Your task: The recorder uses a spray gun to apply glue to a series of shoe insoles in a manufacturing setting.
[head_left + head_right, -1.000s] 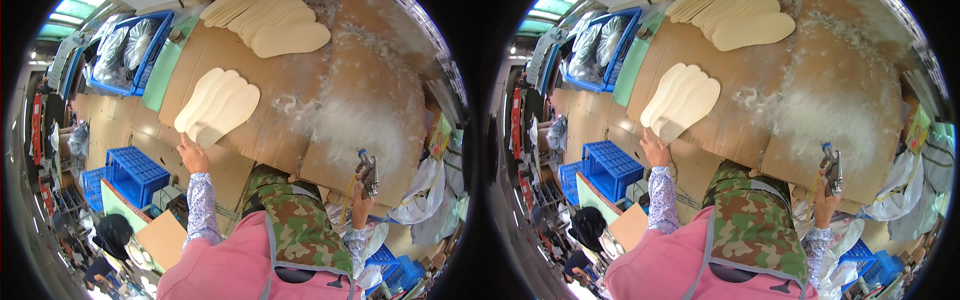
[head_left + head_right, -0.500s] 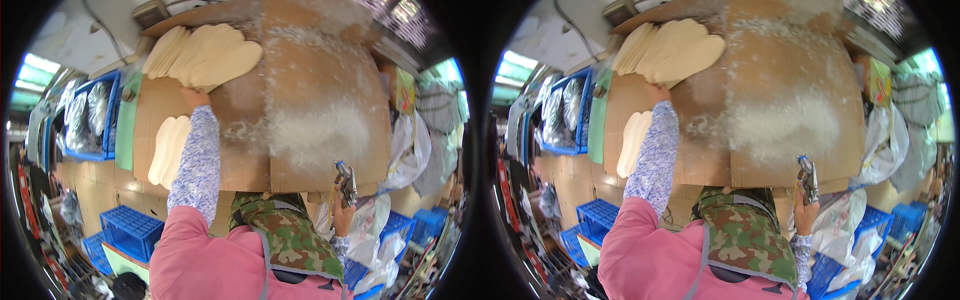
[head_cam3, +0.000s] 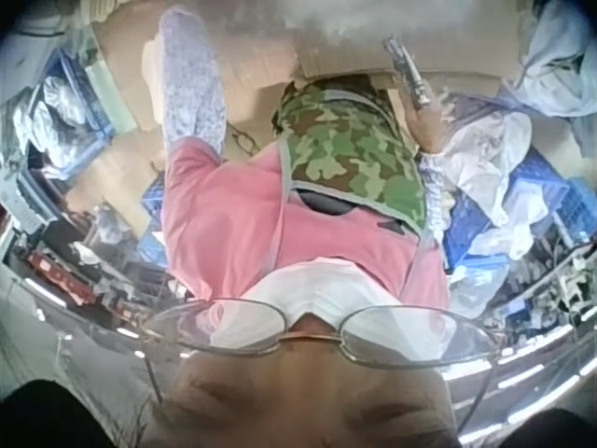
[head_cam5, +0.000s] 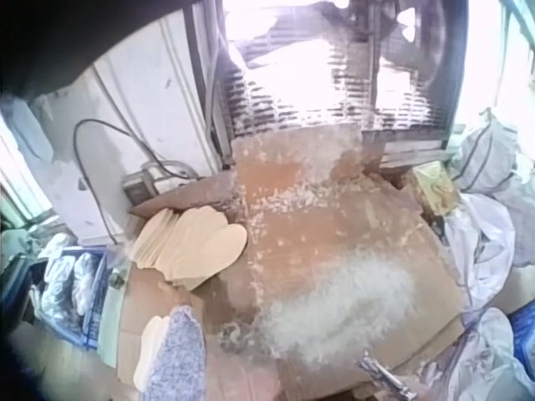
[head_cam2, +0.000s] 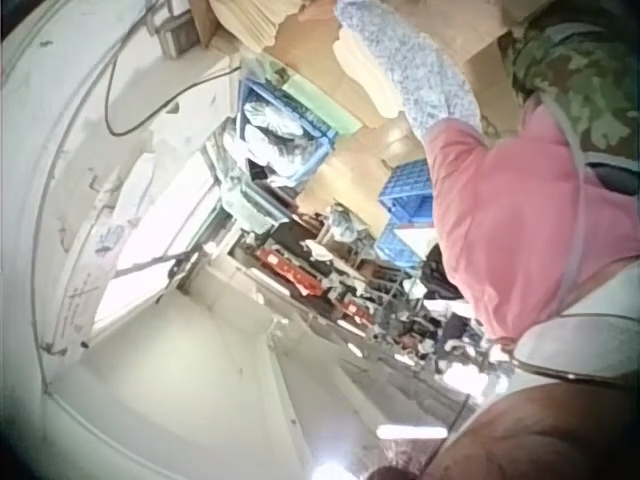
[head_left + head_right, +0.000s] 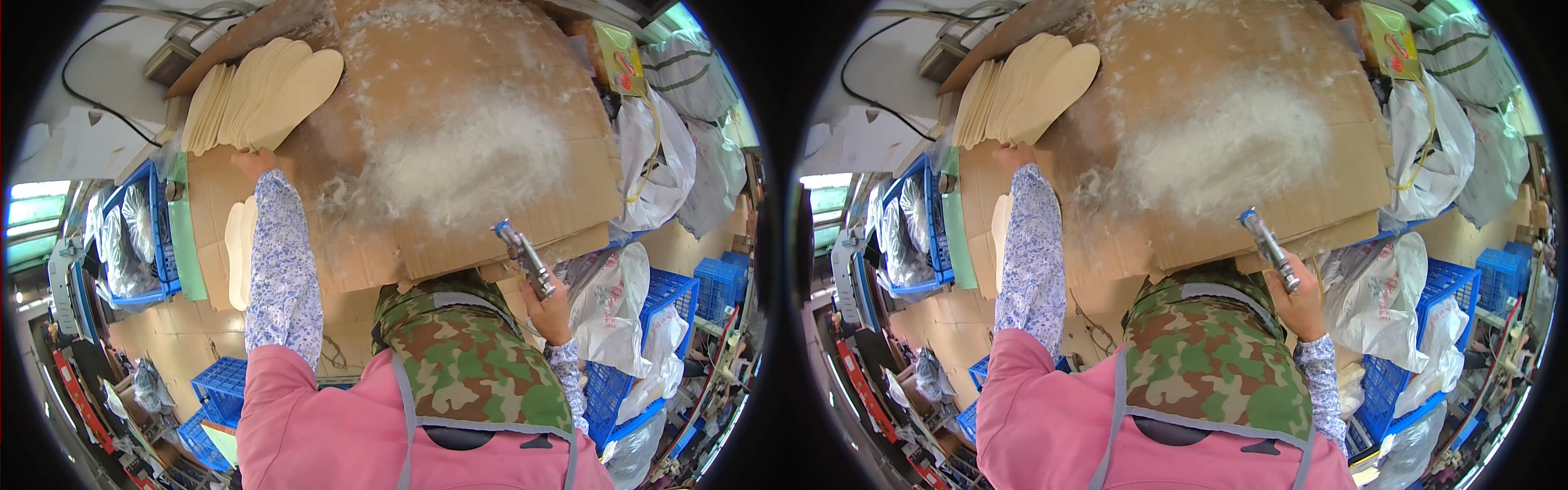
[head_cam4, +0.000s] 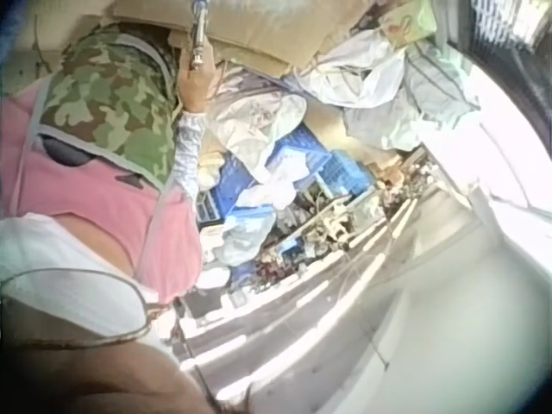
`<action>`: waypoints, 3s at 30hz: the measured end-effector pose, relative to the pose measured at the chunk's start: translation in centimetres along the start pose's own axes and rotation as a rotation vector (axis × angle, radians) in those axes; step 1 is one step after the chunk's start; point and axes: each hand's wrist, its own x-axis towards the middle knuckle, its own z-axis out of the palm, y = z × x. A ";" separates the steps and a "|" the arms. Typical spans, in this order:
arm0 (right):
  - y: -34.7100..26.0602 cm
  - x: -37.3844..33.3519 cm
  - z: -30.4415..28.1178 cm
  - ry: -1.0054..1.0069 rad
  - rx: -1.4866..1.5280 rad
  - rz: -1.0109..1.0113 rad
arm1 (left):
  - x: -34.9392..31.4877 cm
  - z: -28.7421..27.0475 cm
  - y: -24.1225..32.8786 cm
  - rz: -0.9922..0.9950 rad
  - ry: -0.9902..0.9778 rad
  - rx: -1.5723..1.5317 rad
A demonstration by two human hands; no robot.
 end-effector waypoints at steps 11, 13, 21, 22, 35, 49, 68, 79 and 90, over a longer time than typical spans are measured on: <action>-1.4 0.2 3.8 -0.215 -0.019 -0.144 | 0.8 0.2 -1.3 0.133 -0.011 0.058; -1.3 0.3 4.0 -0.214 -0.046 -0.142 | -0.2 0.5 0.6 0.129 -0.035 0.078; -0.6 0.8 3.5 -0.148 -0.026 0.073 | -1.2 -3.8 -0.5 0.300 0.148 -0.056; -1.1 0.8 3.5 -0.121 0.102 0.154 | -3.5 -4.8 0.7 0.277 -0.012 -0.192; -2.1 3.3 3.7 -0.150 0.139 0.164 | -21.3 -5.8 -2.0 0.512 -0.427 0.300; -2.2 1.4 3.9 -0.015 0.106 0.202 | -11.7 6.4 3.0 0.857 -0.525 0.202; -2.3 2.7 6.2 -0.031 0.152 0.269 | -20.9 -6.4 -2.0 0.806 -1.050 -0.333; -1.9 2.7 5.7 -0.067 0.125 0.223 | -17.5 -4.7 -2.4 0.647 -0.654 0.204; -0.2 2.3 4.4 -0.040 0.244 0.211 | -19.9 -0.4 3.2 0.551 -0.658 -0.086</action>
